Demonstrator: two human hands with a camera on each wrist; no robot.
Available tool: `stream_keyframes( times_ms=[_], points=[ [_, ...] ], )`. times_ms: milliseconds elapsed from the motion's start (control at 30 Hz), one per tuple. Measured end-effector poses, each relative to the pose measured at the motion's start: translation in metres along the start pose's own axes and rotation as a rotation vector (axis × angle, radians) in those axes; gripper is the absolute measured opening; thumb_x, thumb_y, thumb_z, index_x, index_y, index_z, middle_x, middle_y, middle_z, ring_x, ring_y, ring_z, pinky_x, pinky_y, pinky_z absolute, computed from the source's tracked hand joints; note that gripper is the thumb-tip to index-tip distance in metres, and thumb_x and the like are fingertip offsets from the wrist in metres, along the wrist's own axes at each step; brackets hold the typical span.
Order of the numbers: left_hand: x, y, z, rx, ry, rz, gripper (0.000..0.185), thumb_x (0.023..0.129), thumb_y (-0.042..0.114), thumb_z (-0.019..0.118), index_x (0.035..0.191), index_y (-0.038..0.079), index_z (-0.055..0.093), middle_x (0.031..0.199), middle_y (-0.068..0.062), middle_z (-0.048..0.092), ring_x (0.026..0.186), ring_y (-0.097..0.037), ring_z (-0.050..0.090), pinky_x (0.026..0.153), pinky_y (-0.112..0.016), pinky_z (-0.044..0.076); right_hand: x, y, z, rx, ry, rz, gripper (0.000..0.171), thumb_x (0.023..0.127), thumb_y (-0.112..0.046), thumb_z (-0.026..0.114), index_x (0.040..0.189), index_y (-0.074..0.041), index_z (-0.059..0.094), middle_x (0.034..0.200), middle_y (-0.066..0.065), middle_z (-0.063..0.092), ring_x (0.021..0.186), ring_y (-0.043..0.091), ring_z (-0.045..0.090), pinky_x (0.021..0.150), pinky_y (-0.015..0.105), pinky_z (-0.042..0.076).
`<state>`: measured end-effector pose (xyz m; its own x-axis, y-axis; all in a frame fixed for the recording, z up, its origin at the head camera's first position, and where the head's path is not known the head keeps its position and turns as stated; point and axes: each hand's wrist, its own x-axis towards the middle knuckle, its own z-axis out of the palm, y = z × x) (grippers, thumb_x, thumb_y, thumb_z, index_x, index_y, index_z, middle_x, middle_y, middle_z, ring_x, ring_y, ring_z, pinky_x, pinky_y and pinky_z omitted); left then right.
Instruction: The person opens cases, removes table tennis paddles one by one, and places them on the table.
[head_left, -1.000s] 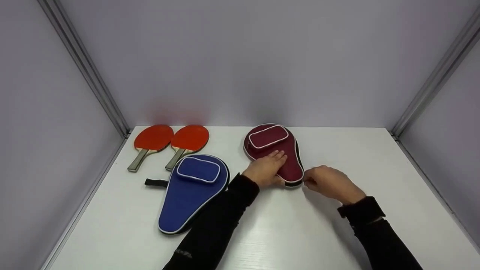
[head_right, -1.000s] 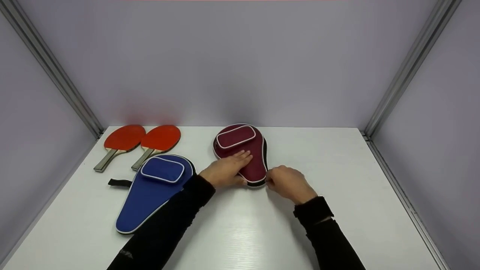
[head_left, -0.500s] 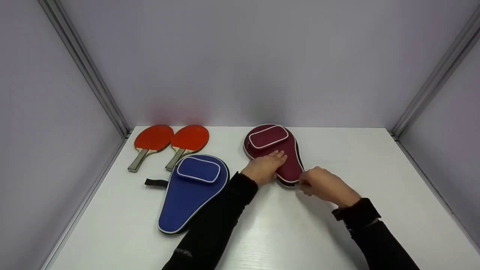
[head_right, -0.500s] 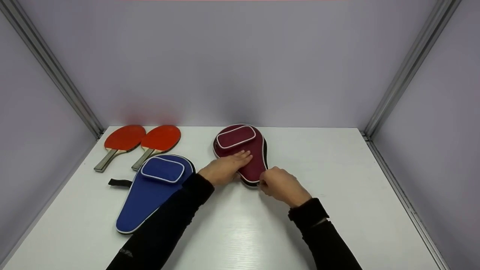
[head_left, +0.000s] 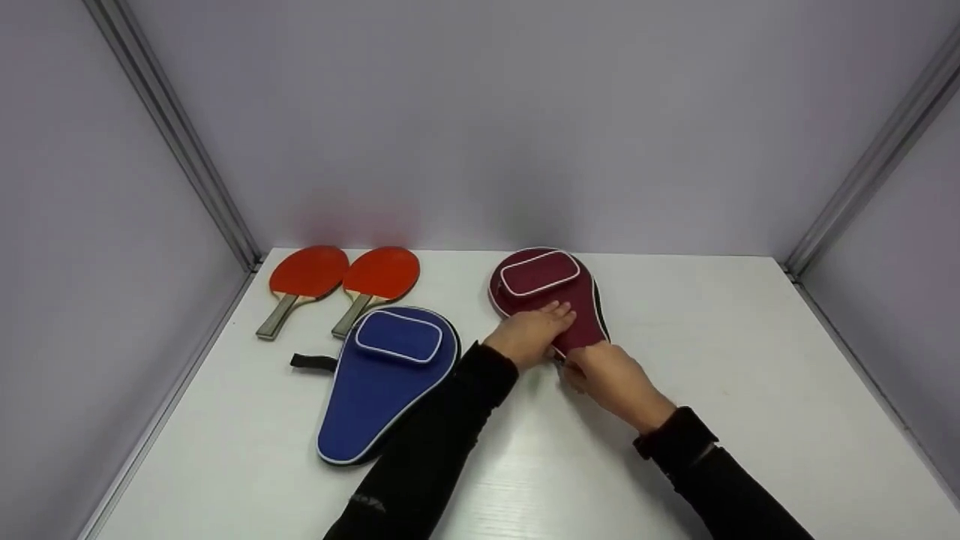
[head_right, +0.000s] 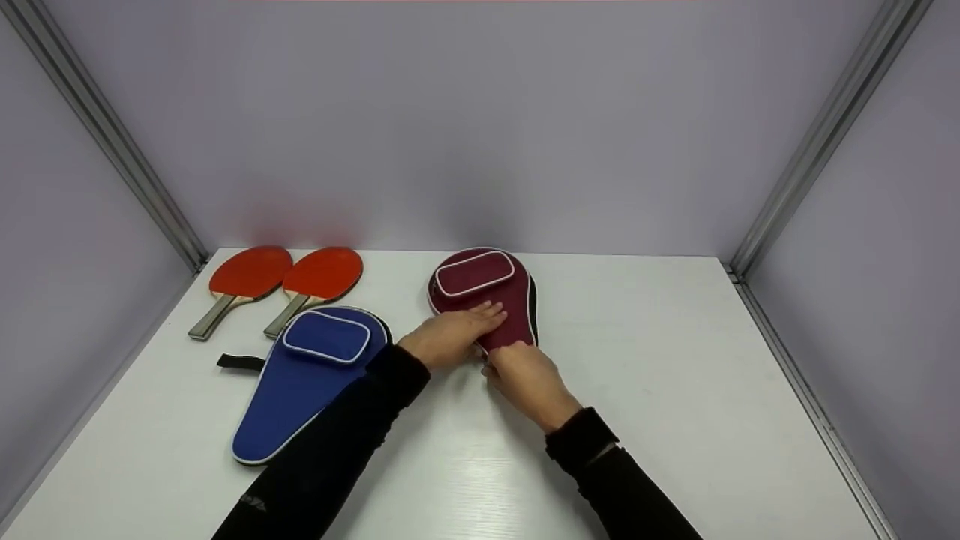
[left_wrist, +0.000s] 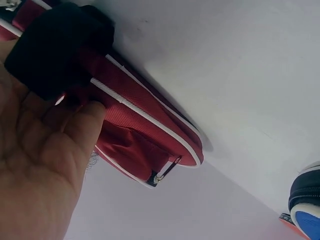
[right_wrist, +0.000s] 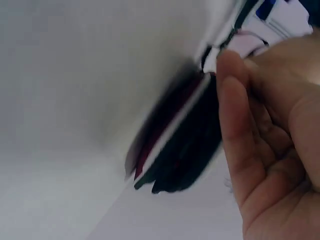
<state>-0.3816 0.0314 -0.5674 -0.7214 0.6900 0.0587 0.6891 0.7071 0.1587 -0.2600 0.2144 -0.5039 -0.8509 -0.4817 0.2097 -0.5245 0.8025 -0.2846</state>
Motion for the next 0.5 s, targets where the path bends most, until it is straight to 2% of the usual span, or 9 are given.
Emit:
stream_keyframes(
  times_ms=[67, 133, 200, 333, 400, 467, 500],
  points=[
    [0.0, -0.001, 0.003, 0.024, -0.01, 0.008, 0.077, 0.11, 0.014, 0.078, 0.181, 0.017, 0.048, 0.19, -0.002, 0.044, 0.18, -0.021, 0.038, 0.148, -0.036, 0.033, 0.0, -0.004, 0.005, -0.045, 0.053, -0.028, 0.02, 0.098, -0.003, 0.089, 0.082, -0.009, 0.078, 0.073, 0.002, 0.076, 0.068, 0.019, 0.069, 0.061, 0.041, 0.061],
    [0.001, -0.002, 0.006, 0.073, -0.013, 0.018, 0.077, 0.111, 0.018, 0.077, 0.182, 0.018, 0.047, 0.19, -0.001, 0.044, 0.18, -0.021, 0.039, 0.147, -0.036, 0.035, -0.001, -0.005, 0.006, -0.062, 0.065, -0.044, 0.019, 0.096, -0.002, 0.09, 0.083, -0.009, 0.079, 0.074, 0.004, 0.078, 0.068, 0.02, 0.07, 0.061, 0.043, 0.063],
    [0.003, -0.004, 0.012, 0.104, -0.004, 0.034, 0.077, 0.11, 0.018, 0.077, 0.182, 0.018, 0.047, 0.189, -0.002, 0.045, 0.179, -0.022, 0.04, 0.146, -0.037, 0.038, 0.0, -0.004, 0.003, -0.047, 0.03, -0.055, 0.018, 0.095, 0.0, 0.089, 0.082, -0.009, 0.079, 0.075, 0.001, 0.077, 0.068, 0.016, 0.068, 0.06, 0.038, 0.06],
    [0.004, -0.005, 0.018, 0.228, 0.006, 0.056, 0.075, 0.111, 0.025, 0.078, 0.18, 0.021, 0.05, 0.188, -0.001, 0.048, 0.177, -0.02, 0.045, 0.142, -0.035, 0.044, -0.002, 0.006, -0.012, 0.045, -0.107, -0.049, 0.013, 0.102, -0.004, 0.086, 0.091, -0.009, 0.085, 0.078, -0.005, 0.077, 0.071, 0.004, 0.063, 0.063, 0.025, 0.055],
    [0.003, -0.006, 0.019, 0.25, -0.002, 0.063, 0.077, 0.11, 0.026, 0.081, 0.18, 0.022, 0.05, 0.188, 0.0, 0.048, 0.177, -0.019, 0.045, 0.141, -0.034, 0.045, -0.003, 0.013, -0.023, 0.082, -0.144, -0.032, 0.01, 0.106, -0.008, 0.085, 0.096, -0.009, 0.087, 0.083, -0.005, 0.08, 0.075, 0.002, 0.064, 0.067, 0.023, 0.055],
    [-0.001, -0.005, 0.015, 0.219, -0.023, 0.061, 0.08, 0.108, 0.026, 0.084, 0.18, 0.022, 0.05, 0.189, 0.001, 0.046, 0.178, -0.018, 0.042, 0.142, -0.033, 0.043, -0.004, 0.021, -0.033, 0.099, -0.142, -0.018, 0.009, 0.109, -0.012, 0.084, 0.101, -0.009, 0.088, 0.089, -0.003, 0.083, 0.078, 0.003, 0.067, 0.069, 0.024, 0.057],
    [-0.01, 0.003, 0.002, 0.22, -0.034, 0.055, 0.081, 0.106, 0.026, 0.086, 0.18, 0.021, 0.052, 0.189, 0.001, 0.046, 0.178, -0.019, 0.042, 0.143, -0.033, 0.043, -0.005, 0.025, -0.038, 0.102, -0.131, -0.01, 0.009, 0.109, -0.013, 0.084, 0.102, -0.009, 0.088, 0.09, -0.003, 0.084, 0.08, 0.004, 0.069, 0.071, 0.025, 0.058]
  ],
)
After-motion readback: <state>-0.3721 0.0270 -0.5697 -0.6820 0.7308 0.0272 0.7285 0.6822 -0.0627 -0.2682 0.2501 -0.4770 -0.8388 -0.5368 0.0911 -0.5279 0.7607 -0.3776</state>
